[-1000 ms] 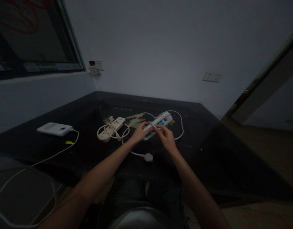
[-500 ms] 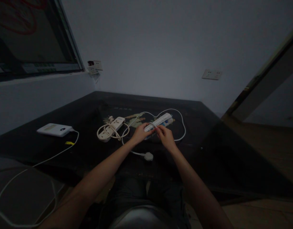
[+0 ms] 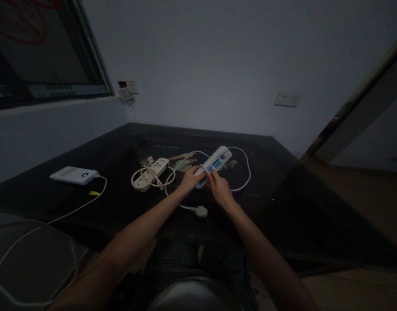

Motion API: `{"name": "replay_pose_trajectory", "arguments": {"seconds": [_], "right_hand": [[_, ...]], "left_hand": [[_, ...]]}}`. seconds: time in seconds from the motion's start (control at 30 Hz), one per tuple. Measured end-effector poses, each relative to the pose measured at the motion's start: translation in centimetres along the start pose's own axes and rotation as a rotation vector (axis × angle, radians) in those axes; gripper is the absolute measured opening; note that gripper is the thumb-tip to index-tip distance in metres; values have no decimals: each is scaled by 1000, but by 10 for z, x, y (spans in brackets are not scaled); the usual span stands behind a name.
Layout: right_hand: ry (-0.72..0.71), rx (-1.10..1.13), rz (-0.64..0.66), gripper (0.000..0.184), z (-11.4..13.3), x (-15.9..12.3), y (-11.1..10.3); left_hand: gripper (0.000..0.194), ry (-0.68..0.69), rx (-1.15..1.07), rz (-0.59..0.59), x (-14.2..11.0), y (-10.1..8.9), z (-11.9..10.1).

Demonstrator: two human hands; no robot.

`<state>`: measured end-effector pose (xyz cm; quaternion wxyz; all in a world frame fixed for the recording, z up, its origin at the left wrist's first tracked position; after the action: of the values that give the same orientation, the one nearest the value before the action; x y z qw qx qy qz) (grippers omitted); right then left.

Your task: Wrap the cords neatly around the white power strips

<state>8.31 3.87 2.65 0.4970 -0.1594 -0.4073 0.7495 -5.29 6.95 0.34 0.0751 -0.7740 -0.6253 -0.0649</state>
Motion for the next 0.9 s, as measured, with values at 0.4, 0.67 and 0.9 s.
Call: {"name": "replay_pose_trajectory", "arguments": {"seconds": [0.4,0.67,0.9], "right_hand": [[56,-268,59,21,1,0,-7],[140,-444,167,25,6,-1,-4],[121,-465,181,22,4,0,-2]], "left_hand": [[38,12,15,-26,0,1,-2],[38,-37,-61,-10,-2,0,-6],[38,-64,-43,-4,-2,-1,-3]]}}
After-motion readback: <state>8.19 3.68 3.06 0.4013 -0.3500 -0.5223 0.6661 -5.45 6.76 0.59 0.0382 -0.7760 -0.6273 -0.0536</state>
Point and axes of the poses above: each hand's wrist, its own x-axis towards the middle knuckle, its own y-axis out of the palm, z = x × y, the point moved 4 cm from there along x, towards the middle knuckle, and after that the axes turned 14 degrees about z, right-handed, at the moved point
